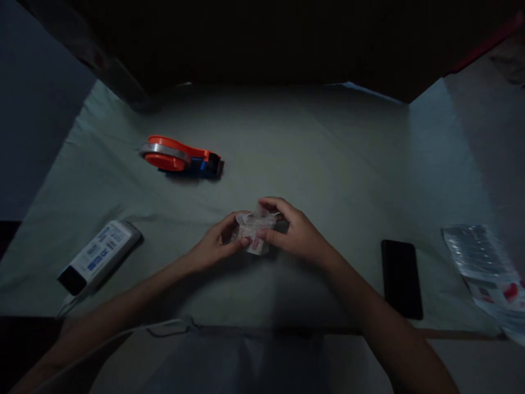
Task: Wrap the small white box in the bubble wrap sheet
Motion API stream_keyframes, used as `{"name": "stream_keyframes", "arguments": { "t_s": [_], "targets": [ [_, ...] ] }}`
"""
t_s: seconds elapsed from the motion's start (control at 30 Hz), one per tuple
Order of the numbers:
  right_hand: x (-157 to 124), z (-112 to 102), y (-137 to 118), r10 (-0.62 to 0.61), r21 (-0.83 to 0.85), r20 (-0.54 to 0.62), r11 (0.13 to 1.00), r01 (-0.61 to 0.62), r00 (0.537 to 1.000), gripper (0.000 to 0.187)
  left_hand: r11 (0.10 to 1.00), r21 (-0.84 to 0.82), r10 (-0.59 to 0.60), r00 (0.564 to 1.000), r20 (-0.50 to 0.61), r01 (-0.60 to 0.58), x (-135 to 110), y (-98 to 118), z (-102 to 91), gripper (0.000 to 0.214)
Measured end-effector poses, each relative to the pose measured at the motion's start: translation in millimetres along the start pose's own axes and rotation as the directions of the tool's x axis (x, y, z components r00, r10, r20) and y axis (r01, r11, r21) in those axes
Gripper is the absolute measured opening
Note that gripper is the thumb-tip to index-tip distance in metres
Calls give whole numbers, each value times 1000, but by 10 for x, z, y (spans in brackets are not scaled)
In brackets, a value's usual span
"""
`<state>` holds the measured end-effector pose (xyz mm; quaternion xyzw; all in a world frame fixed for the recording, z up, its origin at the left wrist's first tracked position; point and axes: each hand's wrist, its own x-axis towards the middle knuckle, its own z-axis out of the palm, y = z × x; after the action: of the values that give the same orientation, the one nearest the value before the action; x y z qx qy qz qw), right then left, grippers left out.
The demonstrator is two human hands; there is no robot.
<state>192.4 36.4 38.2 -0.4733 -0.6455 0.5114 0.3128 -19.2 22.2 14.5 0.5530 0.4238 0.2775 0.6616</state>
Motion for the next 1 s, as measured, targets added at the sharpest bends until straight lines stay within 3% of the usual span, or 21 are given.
{"name": "stream_keyframes", "arguments": {
  "t_s": [0.17, 0.23, 0.33, 0.5, 0.7, 0.77, 0.87, 0.93, 1.0],
  "targets": [
    [-59, -78, -86, -49, -251, 75, 966, 67, 996, 44, 998, -45, -49, 997, 67, 52, -45, 69, -23, 56],
    [-65, -75, -119, -96, -347, 145, 927, 141, 985, 48, 999, -8, -46, 994, 95, 47, -56, 95, -18, 54],
    [-73, -28, -166, -197, -451, 231, 846, 284, 953, 39, 999, 51, -21, 994, 106, 15, -61, 124, -2, 51],
    [-72, 65, -196, -301, -487, 256, 781, 392, 919, 27, 995, 94, -48, 986, 157, 33, -72, 141, -7, 47],
    [-38, 146, -168, -315, -515, 284, 747, 421, 906, 18, 976, 216, -52, 976, 214, 4, -108, 216, -59, 39],
    [-31, 169, -150, -305, -526, 240, 757, 387, 922, 16, 970, 243, -55, 967, 249, -7, -131, 244, -61, 37],
    [-18, 194, -100, -244, -488, 73, 837, 248, 967, 13, 939, 330, 7, 961, 275, -101, -168, 223, -33, 50],
    [-1, 189, -46, -132, -388, -64, 916, 97, 989, 10, 925, 353, 54, 970, 236, -138, -186, 165, -4, 68],
    [21, 157, 15, 17, -206, -195, 977, -58, 981, 8, 939, 321, 77, 984, 163, -127, -191, 91, 20, 82]
  ]
}}
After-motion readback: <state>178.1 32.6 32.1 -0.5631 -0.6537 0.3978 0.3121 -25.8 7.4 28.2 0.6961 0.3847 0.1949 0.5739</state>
